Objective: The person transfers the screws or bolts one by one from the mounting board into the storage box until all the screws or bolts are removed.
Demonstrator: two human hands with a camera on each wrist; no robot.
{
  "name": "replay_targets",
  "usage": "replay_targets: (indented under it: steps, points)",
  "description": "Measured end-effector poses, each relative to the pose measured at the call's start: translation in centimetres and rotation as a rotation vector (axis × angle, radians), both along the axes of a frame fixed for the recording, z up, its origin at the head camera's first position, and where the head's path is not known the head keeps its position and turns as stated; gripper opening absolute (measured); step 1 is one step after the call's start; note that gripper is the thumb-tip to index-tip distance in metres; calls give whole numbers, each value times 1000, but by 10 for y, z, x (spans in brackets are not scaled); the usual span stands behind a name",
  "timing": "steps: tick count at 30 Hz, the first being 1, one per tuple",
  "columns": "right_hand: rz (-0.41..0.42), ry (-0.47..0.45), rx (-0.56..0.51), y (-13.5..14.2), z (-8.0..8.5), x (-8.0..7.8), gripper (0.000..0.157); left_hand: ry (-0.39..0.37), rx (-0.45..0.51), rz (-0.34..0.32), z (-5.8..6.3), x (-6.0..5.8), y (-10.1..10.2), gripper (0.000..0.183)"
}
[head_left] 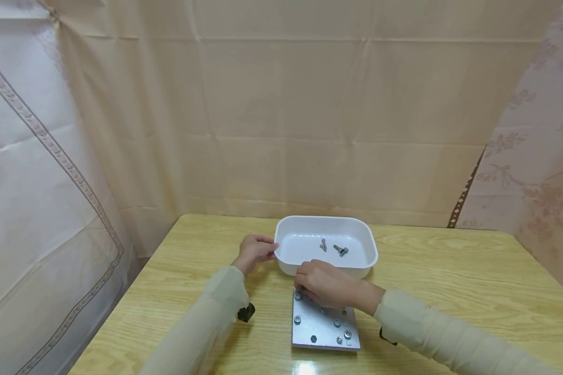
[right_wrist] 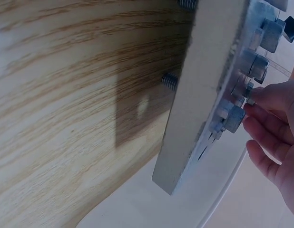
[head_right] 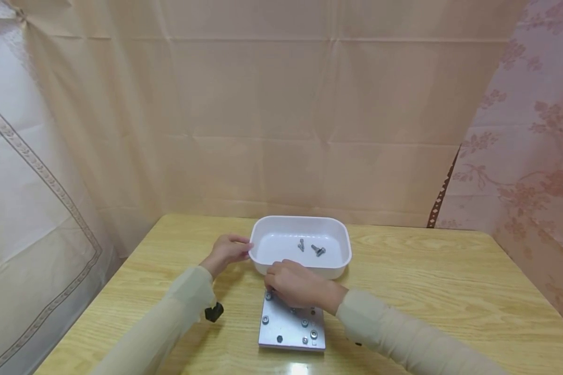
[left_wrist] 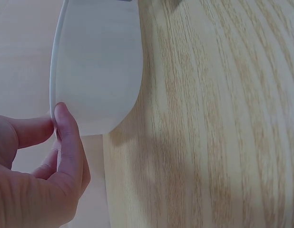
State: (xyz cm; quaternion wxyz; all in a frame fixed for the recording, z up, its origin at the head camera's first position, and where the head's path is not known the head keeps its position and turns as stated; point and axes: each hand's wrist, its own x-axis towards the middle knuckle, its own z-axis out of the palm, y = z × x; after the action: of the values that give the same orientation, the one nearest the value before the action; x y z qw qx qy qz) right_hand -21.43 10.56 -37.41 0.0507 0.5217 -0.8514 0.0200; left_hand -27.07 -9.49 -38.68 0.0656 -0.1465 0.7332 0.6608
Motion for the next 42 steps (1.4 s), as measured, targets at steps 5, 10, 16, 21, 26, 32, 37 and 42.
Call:
replay_targets:
  steps: [5,10,16,21,26,32,37,42]
  points:
    - [-8,-8,7,0,1,0,9,-11,-5,1,-1,-1,0,26]
    - [2,2,2,0,0,0,9,-18,-11,-1,0,-1,0,26]
    - [20,30,-23,1,0,0,7,-13,-2,-2,2,1,0,26]
    - [12,25,-22,2,2,0,9,-12,-2,4,0,1,0,26]
    - [-3,14,-31,3,6,0,12,-1,2,-16,-6,-5,-3,23]
    - [23,67,-66,5,4,-1,14,-18,-13,1,-1,-3,-1,26]
    - [28,96,-81,7,5,0,15,-28,-17,-4,3,0,0,29]
    - [25,102,-85,8,5,1,16,-40,-39,-5,1,0,0,27]
